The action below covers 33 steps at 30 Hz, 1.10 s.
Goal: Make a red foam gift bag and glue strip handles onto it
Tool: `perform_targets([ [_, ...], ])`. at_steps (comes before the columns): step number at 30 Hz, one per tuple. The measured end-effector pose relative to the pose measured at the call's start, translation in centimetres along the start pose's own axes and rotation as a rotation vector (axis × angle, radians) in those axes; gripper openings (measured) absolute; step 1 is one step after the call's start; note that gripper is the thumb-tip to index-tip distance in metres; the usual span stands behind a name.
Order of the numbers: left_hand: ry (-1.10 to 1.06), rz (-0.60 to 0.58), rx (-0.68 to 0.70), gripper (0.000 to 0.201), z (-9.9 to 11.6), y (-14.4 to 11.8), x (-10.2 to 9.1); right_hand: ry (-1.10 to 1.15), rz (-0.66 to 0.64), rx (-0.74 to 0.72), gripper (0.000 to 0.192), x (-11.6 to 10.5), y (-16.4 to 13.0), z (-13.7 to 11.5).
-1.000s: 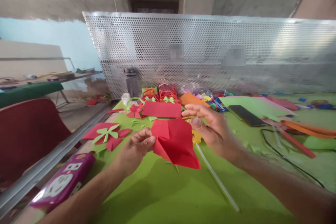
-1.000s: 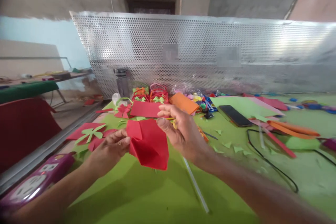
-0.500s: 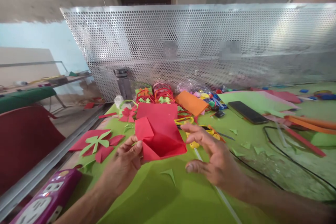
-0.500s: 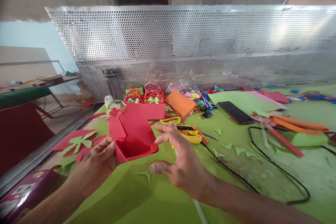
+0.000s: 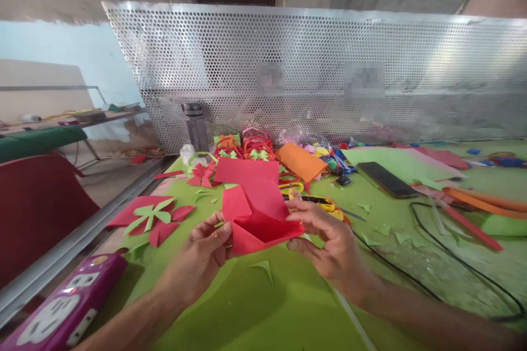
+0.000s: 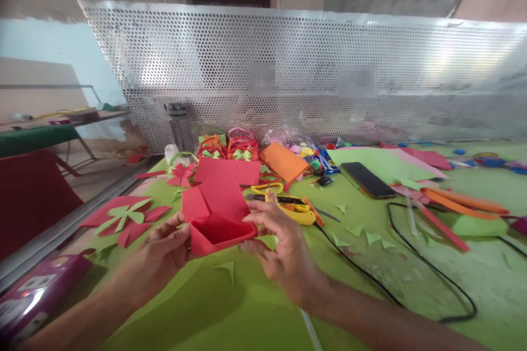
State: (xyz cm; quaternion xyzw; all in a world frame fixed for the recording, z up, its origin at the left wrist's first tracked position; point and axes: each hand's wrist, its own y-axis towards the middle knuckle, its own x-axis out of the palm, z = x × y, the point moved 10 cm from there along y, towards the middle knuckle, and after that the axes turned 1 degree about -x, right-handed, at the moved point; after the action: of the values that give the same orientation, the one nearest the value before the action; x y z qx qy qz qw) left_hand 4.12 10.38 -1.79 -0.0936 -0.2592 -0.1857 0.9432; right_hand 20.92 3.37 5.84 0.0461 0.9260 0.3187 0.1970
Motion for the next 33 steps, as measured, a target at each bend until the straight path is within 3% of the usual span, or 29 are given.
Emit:
perform_targets([
  [5,0.104,-0.089,-0.009,0.018,0.0,0.2,0.4,-0.026,0.006,0.02,0.018,-0.1,-0.2,0.2],
  [12,0.415,-0.143,0.131,0.025,2.5,0.2,0.4,-0.178,-0.01,-0.065,0.019,0.0,-0.2,-0.5],
  [17,0.498,-0.235,0.084,0.028,2.3,0.0,1.2,-0.204,-0.035,-0.071,0.02,0.5,-0.3,-0.4],
  [22,0.515,-0.193,-0.03,0.008,1.2,-0.4,2.3,-0.154,-0.106,-0.066,0.024,1.5,-0.8,-0.2],
  [27,0.471,-0.101,-0.035,0.032,0.0,-0.4,1.6,-0.087,-0.189,-0.035,0.026,2.4,-1.1,0.8],
  [33,0.457,-0.136,-0.046,0.019,-0.5,-0.3,1.7,-0.123,-0.241,0.034,0.027,3.0,-1.2,1.7],
])
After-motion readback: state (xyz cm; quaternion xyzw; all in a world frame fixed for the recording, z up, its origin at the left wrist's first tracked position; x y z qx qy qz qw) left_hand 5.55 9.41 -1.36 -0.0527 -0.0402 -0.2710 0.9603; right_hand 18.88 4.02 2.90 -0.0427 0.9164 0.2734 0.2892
